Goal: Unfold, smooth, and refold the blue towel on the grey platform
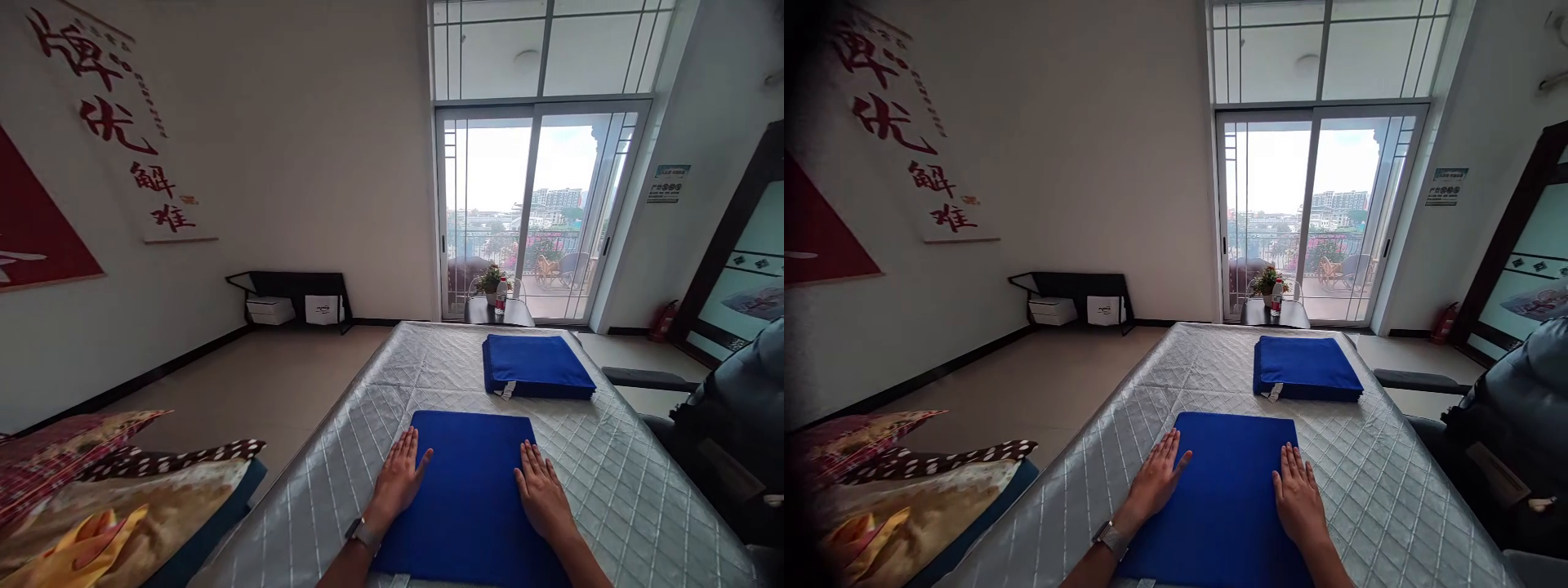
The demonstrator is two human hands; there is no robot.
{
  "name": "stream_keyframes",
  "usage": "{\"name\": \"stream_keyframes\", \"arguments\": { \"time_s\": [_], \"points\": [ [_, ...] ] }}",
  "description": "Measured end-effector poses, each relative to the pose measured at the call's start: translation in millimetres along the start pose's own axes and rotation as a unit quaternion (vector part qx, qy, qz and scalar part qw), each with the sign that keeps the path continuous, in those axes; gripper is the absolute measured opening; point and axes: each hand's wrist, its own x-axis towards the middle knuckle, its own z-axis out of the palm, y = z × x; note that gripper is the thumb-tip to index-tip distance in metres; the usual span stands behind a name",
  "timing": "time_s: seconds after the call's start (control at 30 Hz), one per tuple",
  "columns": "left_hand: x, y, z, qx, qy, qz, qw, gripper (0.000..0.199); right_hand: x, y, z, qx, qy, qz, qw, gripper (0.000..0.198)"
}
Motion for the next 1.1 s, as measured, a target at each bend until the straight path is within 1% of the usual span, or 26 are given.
{"name": "stream_keyframes", "arguments": {
  "time_s": [0.07,0.13,0.33,0.47,0.53,0.6,0.67,0.83,0.93,1.0,1.07,1.1],
  "points": [
    [0,-8,6,-0.009,0.005,-0.015,1.0,0.072,0,0,-1,-0.004,-0.002,0.001,1.0,0.066],
    [1,-12,10,-0.016,0.006,-0.016,1.0,0.073,0,-1,-1,-0.009,-0.003,0.004,1.0,0.066],
    [3,-15,15,-0.02,0.007,-0.005,1.0,0.078,3,-1,-5,-0.055,-0.024,0.009,0.998,0.067],
    [4,-15,16,-0.015,0.01,-0.009,1.0,0.08,23,-3,-24,-0.067,-0.051,0.011,0.996,0.066],
    [4,-14,16,-0.017,0.007,-0.014,1.0,0.079,37,-6,-34,-0.069,-0.051,0.009,0.996,0.066],
    [4,-15,16,-0.019,0.008,-0.014,1.0,0.078,51,-9,-39,-0.07,-0.042,0.01,0.997,0.066],
    [4,-16,16,-0.022,0.012,-0.006,1.0,0.076,61,-10,-35,-0.066,-0.035,0.011,0.997,0.066],
    [6,-19,16,-0.033,0.018,0.003,0.999,0.072,69,-4,-12,-0.032,-0.032,0.019,0.999,0.065],
    [7,-18,8,-0.045,0.013,-0.004,0.999,0.071,69,0,-4,-0.018,-0.025,0.024,0.999,0.065],
    [7,-14,0,-0.057,0.02,-0.007,0.998,0.069,70,2,-2,-0.012,-0.02,0.023,0.999,0.065],
    [7,-7,-7,-0.069,0.029,0.008,0.997,0.066,70,3,-2,-0.007,-0.016,0.02,1.0,0.064],
    [6,-1,-10,-0.074,0.031,0.026,0.996,0.063,71,3,-2,-0.006,-0.014,0.019,1.0,0.064]
  ]
}}
